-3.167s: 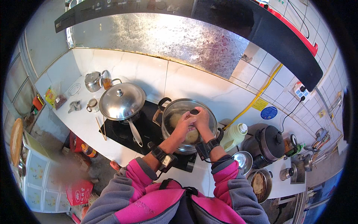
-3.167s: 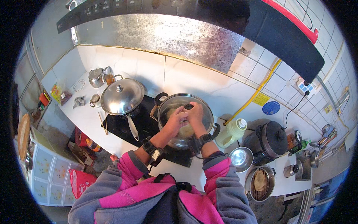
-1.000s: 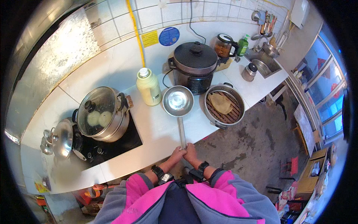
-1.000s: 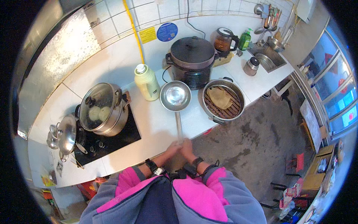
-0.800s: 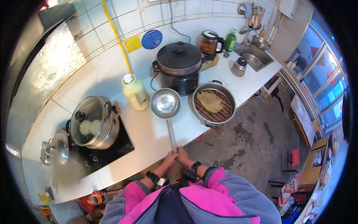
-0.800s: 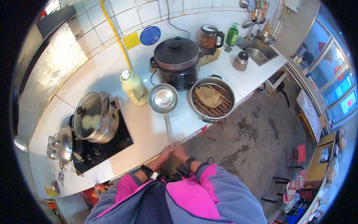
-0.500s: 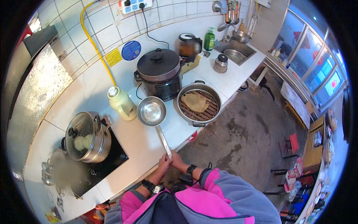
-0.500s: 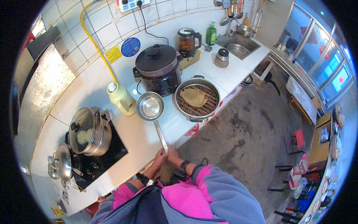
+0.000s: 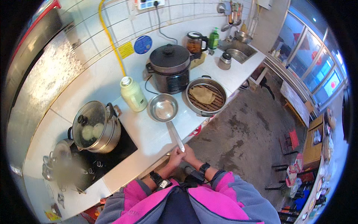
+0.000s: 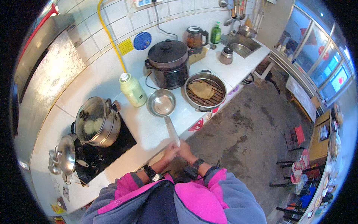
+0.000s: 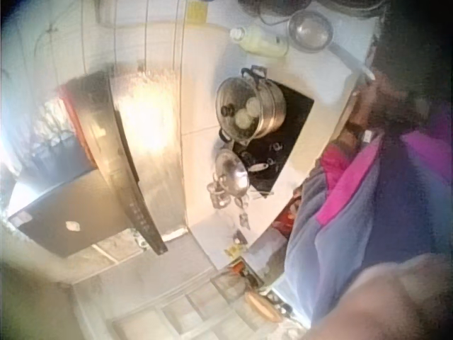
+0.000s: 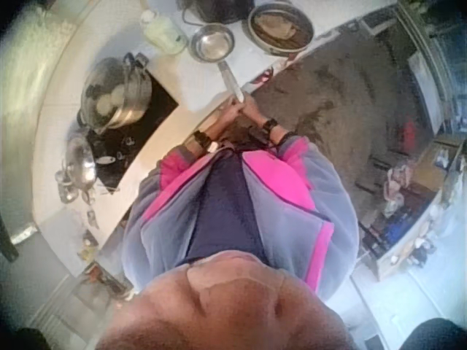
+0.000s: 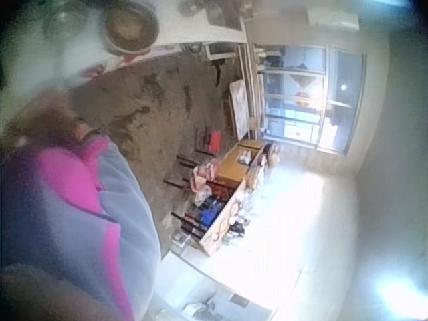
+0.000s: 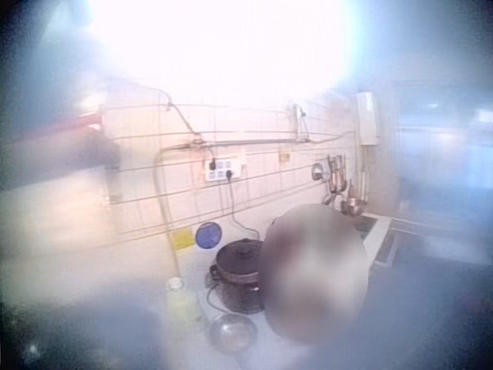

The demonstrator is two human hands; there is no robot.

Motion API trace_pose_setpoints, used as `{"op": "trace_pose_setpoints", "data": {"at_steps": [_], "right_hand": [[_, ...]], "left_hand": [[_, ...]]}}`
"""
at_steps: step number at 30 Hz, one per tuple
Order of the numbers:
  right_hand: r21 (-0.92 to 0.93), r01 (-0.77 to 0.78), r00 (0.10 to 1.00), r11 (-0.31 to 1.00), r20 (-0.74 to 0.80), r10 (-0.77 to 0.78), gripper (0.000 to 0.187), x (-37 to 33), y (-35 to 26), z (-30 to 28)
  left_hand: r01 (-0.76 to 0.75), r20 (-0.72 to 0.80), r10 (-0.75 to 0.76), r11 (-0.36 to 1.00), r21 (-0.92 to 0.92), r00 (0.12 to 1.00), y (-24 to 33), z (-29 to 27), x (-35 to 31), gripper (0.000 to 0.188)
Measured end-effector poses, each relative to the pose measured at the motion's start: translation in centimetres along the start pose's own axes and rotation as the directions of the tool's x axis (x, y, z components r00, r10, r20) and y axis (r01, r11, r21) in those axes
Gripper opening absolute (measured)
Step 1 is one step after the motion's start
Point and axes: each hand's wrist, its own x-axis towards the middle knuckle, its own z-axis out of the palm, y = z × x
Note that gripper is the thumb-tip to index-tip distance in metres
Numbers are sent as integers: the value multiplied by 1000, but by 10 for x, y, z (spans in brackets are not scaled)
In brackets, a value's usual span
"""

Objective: The person pours hot water from a thermos into a saucepan, places two bowls of beaten eggs into a pot of water on the stove, and then places two buns into a steamer basket before covering it. The person then places the steamer basket on the stove.

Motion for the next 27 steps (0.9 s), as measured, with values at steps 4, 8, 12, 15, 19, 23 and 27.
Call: {"op": "trace_pose_setpoints", "data": {"at_steps": [4,8,12,15,19,23,27], "right_hand": [[41,14,998,999,67,-17,49,3,4,1],[97,27,999,995,-45,-22,43,14,8,12],[370,-265,960,890,188,208,38,42,4,15],[496,-369,920,786,315,233,38,58,-11,15],[515,-345,932,785,289,220,37,73,-39,16],[584,-439,889,683,393,235,38,89,-64,20],[639,-467,875,611,435,214,27,99,-80,32]], "left_hand": [[-54,-19,55,998,43,998,7,-1,-13,35],[-51,71,52,999,-11,996,11,-11,-6,38],[-112,17,111,993,47,994,18,-26,-7,44],[-141,-46,146,984,105,988,31,-33,-6,46],[-160,-138,198,956,246,971,35,-40,1,47],[-113,-202,220,891,439,954,40,-62,19,41],[-95,-407,182,969,227,895,50,-75,44,34]]}}
